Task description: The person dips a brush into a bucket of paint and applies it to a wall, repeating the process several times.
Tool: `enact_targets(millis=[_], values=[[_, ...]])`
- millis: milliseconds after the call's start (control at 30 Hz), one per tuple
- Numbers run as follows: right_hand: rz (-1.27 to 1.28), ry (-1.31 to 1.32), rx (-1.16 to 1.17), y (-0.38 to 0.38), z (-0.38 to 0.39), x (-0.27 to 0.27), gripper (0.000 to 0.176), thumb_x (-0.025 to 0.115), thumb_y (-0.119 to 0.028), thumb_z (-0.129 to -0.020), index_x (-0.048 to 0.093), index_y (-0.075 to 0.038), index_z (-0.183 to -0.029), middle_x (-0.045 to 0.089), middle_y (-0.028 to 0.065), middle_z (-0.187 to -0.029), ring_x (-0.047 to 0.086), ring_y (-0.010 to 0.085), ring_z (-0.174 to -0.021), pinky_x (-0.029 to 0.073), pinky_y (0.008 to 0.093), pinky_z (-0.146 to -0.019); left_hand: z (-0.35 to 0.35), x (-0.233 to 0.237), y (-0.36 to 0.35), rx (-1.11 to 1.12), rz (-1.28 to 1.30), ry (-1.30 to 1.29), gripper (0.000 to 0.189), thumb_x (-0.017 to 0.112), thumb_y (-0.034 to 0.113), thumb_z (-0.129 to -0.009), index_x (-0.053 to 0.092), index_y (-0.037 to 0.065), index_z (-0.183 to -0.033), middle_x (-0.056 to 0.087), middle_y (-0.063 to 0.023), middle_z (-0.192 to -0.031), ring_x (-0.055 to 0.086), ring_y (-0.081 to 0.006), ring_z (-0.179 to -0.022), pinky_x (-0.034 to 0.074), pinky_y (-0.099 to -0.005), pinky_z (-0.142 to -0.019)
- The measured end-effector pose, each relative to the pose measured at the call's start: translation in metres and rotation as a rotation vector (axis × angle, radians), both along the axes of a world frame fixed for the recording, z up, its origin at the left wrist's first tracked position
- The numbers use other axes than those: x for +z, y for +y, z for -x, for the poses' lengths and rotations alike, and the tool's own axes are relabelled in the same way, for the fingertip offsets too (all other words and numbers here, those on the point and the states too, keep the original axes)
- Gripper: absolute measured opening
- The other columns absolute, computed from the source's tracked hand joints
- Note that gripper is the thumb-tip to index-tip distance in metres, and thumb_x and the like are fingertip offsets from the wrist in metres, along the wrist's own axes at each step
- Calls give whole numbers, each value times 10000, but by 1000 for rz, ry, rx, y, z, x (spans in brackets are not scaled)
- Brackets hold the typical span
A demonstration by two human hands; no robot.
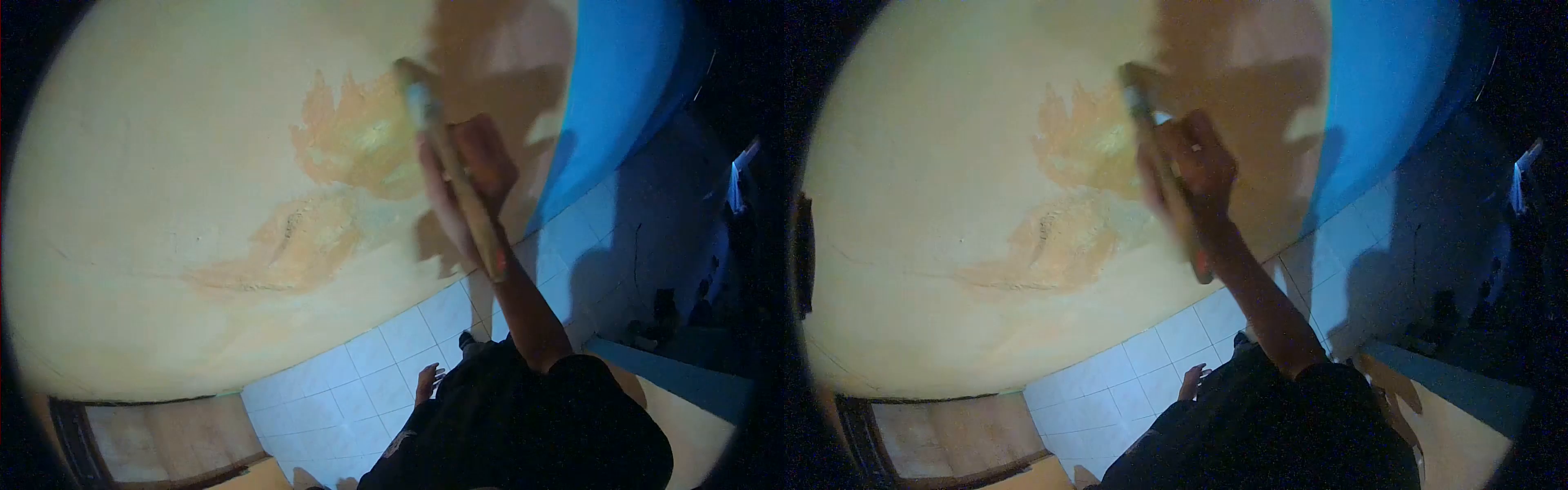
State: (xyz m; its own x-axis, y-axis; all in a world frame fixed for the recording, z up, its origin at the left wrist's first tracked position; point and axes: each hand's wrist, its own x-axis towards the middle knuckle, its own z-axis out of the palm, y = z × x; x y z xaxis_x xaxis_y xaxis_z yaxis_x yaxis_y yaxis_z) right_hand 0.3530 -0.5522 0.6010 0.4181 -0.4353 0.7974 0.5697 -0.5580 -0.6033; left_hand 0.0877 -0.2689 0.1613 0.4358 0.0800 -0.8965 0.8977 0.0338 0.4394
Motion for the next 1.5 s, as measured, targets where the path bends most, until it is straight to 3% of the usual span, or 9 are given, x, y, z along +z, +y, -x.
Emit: enact_targets(millis=[167, 233, 300, 367, 467, 567, 833, 1200, 1500], values=[[103, -175, 60, 12, -10, -7, 186, 686, -83, -660, 574, -47, -804, 517, 97, -689, 561, 235, -671, 463, 320, -538, 4, -11, 5, 4, 63, -63, 356, 527, 299, -858, 519, 83, -1141, 632, -71, -979, 598, -174, -818, 463, -282, -626], [-419, 126, 371, -7, 1, 4, 154, 674, -41, -676, 579, -30, -797, 519, 105, -686, 560, 226, -673, 459, 308, -536, 6, -12, 7, 50, 109, -98, 357, 527, 297, -858, 518, 79, -1142, 634, -74, -981, 601, -177, -824, 467, -276, -620], [-22, -71, -30, -30, -11, 8, 115, 662, -17, -699, 560, -13, -751, 498, 103, -659, 539, 222, -626, 436, 300, -508, 6, -13, 7, 5, 105, -65, 392, 447, 261, -901, 458, 51, -1231, 574, -106, -1116, 545, -211, -1047, 438, -370, -842], [4, -90, -45, -28, -6, 9, 129, 671, -29, -696, 549, -13, -734, 480, 98, -659, 506, 229, -572, 419, 314, -488, 20, -24, 9, -4, 66, -170, 324, 503, 258, -878, 532, 65, -1136, 626, -96, -991, 618, -189, -875, 488, -280, -646], [31, -134, 53, -14, 2, 16, 131, 679, 4, -709, 553, 0, -743, 501, 83, -668, 483, 187, -571, 410, 281, -514, 41, -97, 45, -1080, -519, -771, 339, 523, 136, -838, 532, 39, -1163, 597, -158, -1076, 606, -258, -964, 505, -339, -774], [75, -30, 52, -21, -6, 7, 145, 690, 0, -694, 552, -7, -736, 510, 91, -670, 490, 179, -568, 415, 282, -511, 45, -118, 46, -1135, -532, -642, 390, 571, 81, -781, 526, 30, -1165, 586, -172, -1093, 595, -303, -965, 495, -363, -813], [69, -81, 52, -42, 9, 26, 166, 651, -21, -672, 588, -34, -824, 487, 108, -660, 519, 245, -554, 433, 332, -486, 51, -83, 37, -968, -512, -890, 309, 532, 176, -844, 550, 39, -1120, 606, -180, -1030, 611, -303, -897, 490, -383, -745], [113, -8, 49, -52, 15, 18, 119, 644, -31, -673, 553, -17, -749, 492, 121, -651, 517, 280, -570, 436, 356, -497, 5, -9, -6, -56, -26, -67, 367, 486, 297, -875, 508, 92, -1179, 629, -70, -988, 585, -205, -842, 453, -319, -710], [118, 56, 137, -43, 2, -25, 172, 674, -9, -704, 502, -4, -710, 480, 89, -648, 489, 202, -561, 403, 318, -510, 26, -58, 19, -469, -123, -477, 367, 484, 256, -875, 503, 23, -1158, 626, -111, -979, 599, -218, -882, 462, -329, -721]])
